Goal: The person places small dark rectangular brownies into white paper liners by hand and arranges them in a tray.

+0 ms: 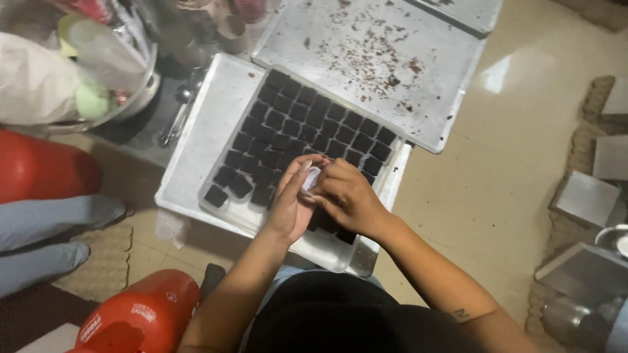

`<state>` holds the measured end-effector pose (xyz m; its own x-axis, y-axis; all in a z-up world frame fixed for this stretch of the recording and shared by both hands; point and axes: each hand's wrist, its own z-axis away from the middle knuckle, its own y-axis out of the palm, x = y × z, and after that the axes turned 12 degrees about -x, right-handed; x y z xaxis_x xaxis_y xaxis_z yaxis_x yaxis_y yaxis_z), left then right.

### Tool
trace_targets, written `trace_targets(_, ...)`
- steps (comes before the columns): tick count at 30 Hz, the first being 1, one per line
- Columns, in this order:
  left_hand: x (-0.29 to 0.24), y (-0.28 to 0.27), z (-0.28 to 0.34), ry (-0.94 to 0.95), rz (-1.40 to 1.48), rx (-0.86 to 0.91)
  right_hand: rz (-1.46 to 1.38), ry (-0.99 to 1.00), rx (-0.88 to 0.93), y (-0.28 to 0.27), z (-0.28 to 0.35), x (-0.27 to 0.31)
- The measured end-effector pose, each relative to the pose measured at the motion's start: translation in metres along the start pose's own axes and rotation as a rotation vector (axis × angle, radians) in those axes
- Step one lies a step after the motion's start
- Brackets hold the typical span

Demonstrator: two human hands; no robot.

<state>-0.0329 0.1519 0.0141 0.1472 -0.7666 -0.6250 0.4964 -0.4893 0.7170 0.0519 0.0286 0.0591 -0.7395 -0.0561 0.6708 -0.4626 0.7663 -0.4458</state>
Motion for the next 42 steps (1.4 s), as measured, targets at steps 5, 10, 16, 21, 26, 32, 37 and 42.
trace_targets(5, 0.010, 0.010, -0.001, -0.040, -0.009, 0.004, -0.062, 0.062, -0.094, -0.010, 0.009, -0.008)
trace_targets(10, 0.015, 0.017, -0.005, -0.066, -0.010, -0.009, -0.095, 0.114, -0.148, -0.022, 0.010, -0.004)
trace_targets(16, 0.011, 0.020, -0.009, -0.062, -0.013, -0.018, -0.101, 0.171, -0.135, -0.028, 0.014, -0.007)
trace_targets(21, 0.013, 0.016, -0.013, -0.126, -0.019, -0.133, -0.142, 0.314, -0.254, -0.029, 0.024, -0.010)
trace_targets(26, 0.014, 0.009, -0.014, -0.215, 0.022, -0.215, -0.227, 0.460, -0.426, -0.034, 0.030, -0.006)
trace_targets(32, 0.019, -0.005, -0.027, -0.326, 0.057, -0.174, -0.172, 0.589, -0.710, -0.062, 0.050, -0.012)
trace_targets(37, 0.007, -0.010, -0.039, -0.350, -0.014, -0.145, -0.067, 0.588, -0.909, -0.102, 0.067, -0.006)
trace_targets(42, 0.001, -0.014, -0.046, -0.366, -0.004, -0.116, -0.026, 0.492, -1.018, -0.122, 0.085, 0.001)
